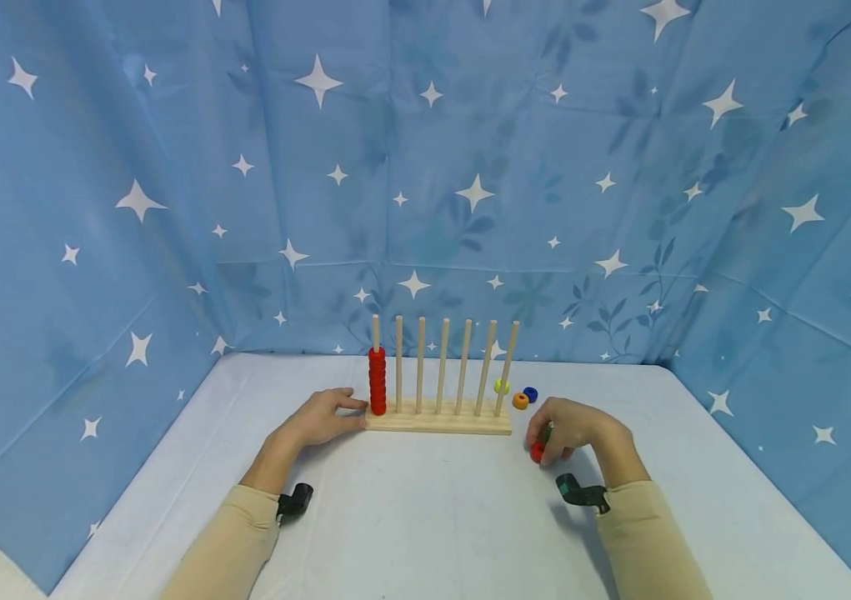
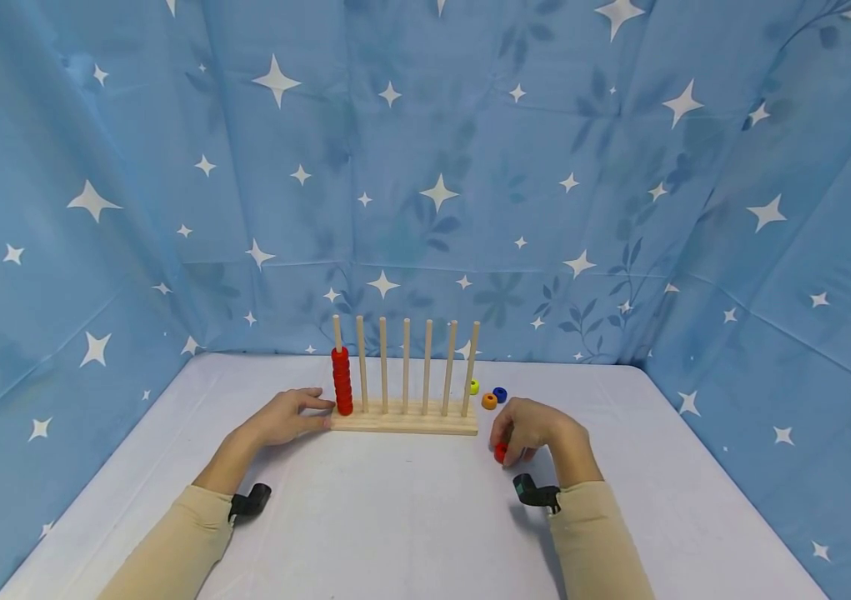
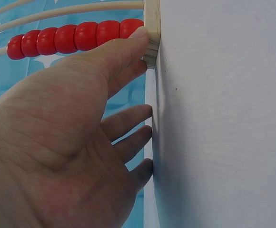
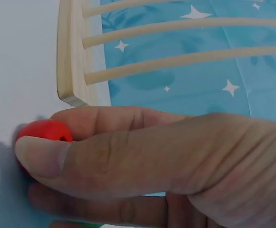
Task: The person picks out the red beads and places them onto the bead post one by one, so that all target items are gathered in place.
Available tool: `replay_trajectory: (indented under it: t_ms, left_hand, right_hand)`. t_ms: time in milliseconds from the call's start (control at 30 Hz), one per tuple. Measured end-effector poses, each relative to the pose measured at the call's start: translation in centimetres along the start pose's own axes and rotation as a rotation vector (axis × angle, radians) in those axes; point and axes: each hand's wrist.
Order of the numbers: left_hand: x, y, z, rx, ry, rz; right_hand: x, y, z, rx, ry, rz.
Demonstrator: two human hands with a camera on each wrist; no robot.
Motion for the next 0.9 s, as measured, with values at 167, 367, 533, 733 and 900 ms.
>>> replay_trajectory:
  t_ms: [167, 367, 533, 733, 900]
  left_hand:
    - [-0.01, 0.03, 0.1, 0.0, 0.005, -0.001]
    - [0.04, -0.03, 0.02, -0.001, 0.006, 0.001]
    - [0.1, -0.04, -0.07, -0.007, 0.015, 0.001]
    - [0.09, -0.02, -0.12, 0.0, 0.009, 0.001]
    - [0.04, -0.03, -0.01, -0.01, 0.011, -0.002]
  right_hand:
    - [0.19, -0.11, -0.09, -0.001, 0.005, 0.001]
    - [0.26, -0.04, -0.12, -0.002, 0.035, 0.005]
    - [0.35, 0.09, 0.03, 0.025, 0.115, 0.013]
    - [0.58, 0.44, 0.05, 0.069, 0.185, 0.054]
    - [0.95, 0.62, -0.29, 0.023, 0.249, 0.118]
Point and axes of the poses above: each hand's wrist, its own x-axis towards the middle knuckle, its own y-axis out of the back of the hand, z = x × y, and after that the axes turned 9 degrees about y, right-handed
